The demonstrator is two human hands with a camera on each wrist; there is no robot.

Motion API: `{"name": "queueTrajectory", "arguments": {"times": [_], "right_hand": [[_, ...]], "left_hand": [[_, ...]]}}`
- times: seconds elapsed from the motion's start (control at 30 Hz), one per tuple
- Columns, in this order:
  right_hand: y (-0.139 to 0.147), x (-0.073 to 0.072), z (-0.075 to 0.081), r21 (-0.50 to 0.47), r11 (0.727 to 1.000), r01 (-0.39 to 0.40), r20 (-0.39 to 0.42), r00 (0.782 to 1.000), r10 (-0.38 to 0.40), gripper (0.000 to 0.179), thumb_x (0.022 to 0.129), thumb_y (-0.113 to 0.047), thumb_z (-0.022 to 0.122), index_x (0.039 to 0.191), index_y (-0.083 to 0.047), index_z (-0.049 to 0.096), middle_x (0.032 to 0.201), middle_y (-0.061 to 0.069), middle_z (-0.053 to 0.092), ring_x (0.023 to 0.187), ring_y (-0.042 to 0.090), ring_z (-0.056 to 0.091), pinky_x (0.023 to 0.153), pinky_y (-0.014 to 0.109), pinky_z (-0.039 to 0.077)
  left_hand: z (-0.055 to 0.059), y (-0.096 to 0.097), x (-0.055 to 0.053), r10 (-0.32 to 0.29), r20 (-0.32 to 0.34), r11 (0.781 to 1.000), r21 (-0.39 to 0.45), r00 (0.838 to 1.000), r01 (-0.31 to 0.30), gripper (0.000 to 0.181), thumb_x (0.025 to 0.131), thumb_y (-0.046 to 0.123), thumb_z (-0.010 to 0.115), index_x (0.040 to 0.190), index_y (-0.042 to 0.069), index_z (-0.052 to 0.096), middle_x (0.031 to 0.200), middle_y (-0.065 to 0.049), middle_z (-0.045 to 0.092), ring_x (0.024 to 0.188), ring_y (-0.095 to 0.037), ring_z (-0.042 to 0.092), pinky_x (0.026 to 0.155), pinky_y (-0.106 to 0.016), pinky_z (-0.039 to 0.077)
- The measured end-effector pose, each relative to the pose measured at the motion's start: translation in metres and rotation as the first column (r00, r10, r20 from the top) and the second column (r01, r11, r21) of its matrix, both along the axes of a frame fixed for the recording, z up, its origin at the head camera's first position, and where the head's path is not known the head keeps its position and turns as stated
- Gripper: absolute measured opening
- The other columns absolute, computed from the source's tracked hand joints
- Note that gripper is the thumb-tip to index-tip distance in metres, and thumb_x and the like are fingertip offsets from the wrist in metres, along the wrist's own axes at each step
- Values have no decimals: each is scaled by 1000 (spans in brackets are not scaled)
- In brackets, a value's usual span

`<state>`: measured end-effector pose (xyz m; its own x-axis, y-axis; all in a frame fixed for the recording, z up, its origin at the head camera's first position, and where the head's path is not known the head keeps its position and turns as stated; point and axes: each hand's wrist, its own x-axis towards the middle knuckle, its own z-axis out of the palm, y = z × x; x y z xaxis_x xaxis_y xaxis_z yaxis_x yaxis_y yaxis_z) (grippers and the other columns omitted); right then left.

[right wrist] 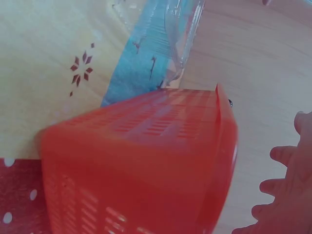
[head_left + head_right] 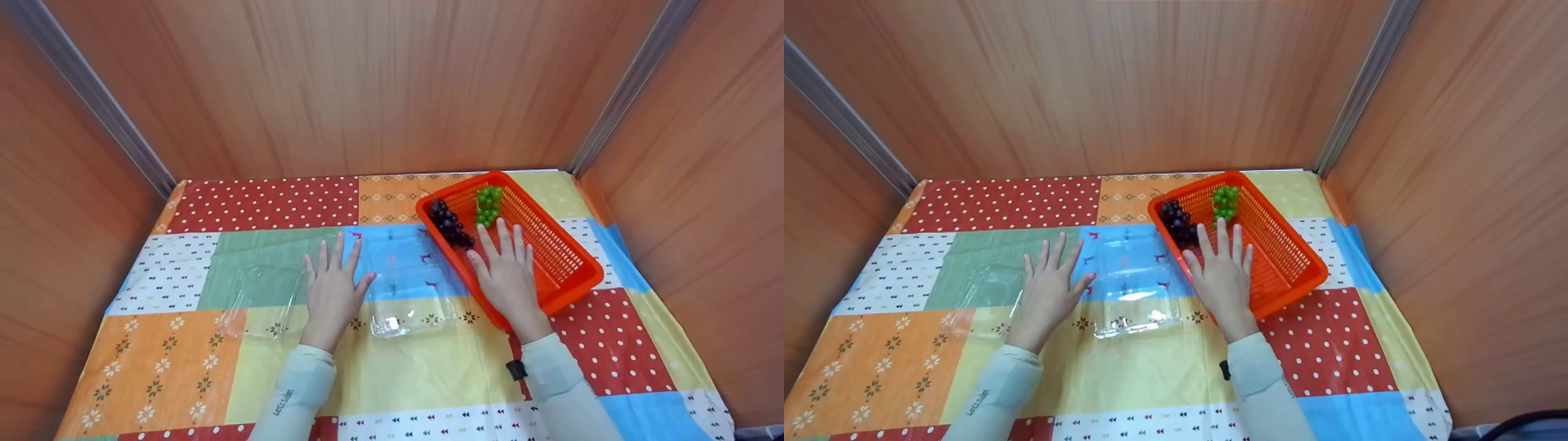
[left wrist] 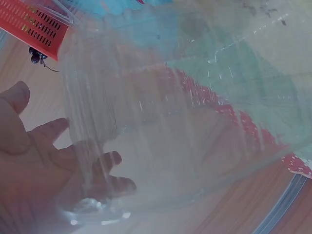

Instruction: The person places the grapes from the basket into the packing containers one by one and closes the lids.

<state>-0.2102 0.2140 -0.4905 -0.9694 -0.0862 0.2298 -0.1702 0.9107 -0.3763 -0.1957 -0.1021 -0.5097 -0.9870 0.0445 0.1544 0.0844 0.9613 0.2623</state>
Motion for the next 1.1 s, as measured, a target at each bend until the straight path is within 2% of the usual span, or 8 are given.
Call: {"name": "queueTrajectory", "arguments": {"times": [0.1,0.23,0.37,0.53,0.73,0.8,1.0,1.1], "right_hand": [[-1,1,0,-18,1000,9,-1,1000,-9,64,102,-53,43,158,-29,25,167,11,9,152,38,-2,118,64,2],[-2,1,0,-44,999,10,-8,1000,-11,63,103,-52,43,158,-28,26,166,11,11,152,36,-2,119,62,6],[-3,1,2,-81,997,11,-23,1000,-13,65,102,-57,38,158,-25,28,166,11,13,152,35,1,119,62,9],[-2,0,4,-191,982,12,0,1000,-12,64,102,-56,39,157,-24,30,166,10,15,152,34,5,115,67,17],[1,-2,6,-402,916,2,41,999,15,60,103,-52,42,154,-19,38,161,9,28,147,33,24,115,61,25],[3,-4,9,-518,856,5,71,997,37,59,104,-51,42,150,-15,44,155,11,37,143,31,34,116,55,29],[16,-17,16,-854,497,157,254,958,134,44,107,-36,43,133,-3,57,123,16,62,111,31,61,99,42,51],[26,-26,16,-899,379,220,297,942,157,34,106,-29,49,121,-2,64,104,14,68,90,27,68,86,36,57]], "left_hand": [[1,3,6,-61,-87,998,25,994,63,70,95,48,64,154,23,38,165,-9,19,151,-36,12,119,-60,4],[1,9,16,-159,-194,977,111,968,183,58,90,24,75,143,11,54,159,-11,34,144,-35,34,117,-55,26],[-3,16,23,-193,-149,958,183,970,219,53,92,21,74,141,12,56,156,-9,39,138,-32,44,109,-48,40],[-13,23,27,-161,-31,954,252,987,163,50,94,21,71,141,13,56,152,-12,45,134,-33,49,105,-47,45],[-29,25,31,-110,-33,948,297,993,115,43,91,15,74,132,10,62,134,-13,57,122,-32,57,100,-43,50],[-35,24,34,-93,-44,947,304,995,102,40,88,14,77,126,9,65,122,-11,59,110,-28,60,93,-40,53],[-52,24,40,-54,-20,932,357,998,57,30,87,15,78,115,9,67,108,-10,59,89,-25,61,80,-39,55],[-55,24,43,-31,-2,921,390,1000,29,31,89,19,76,117,8,65,105,-10,59,83,-22,59,75,-38,54]]}}
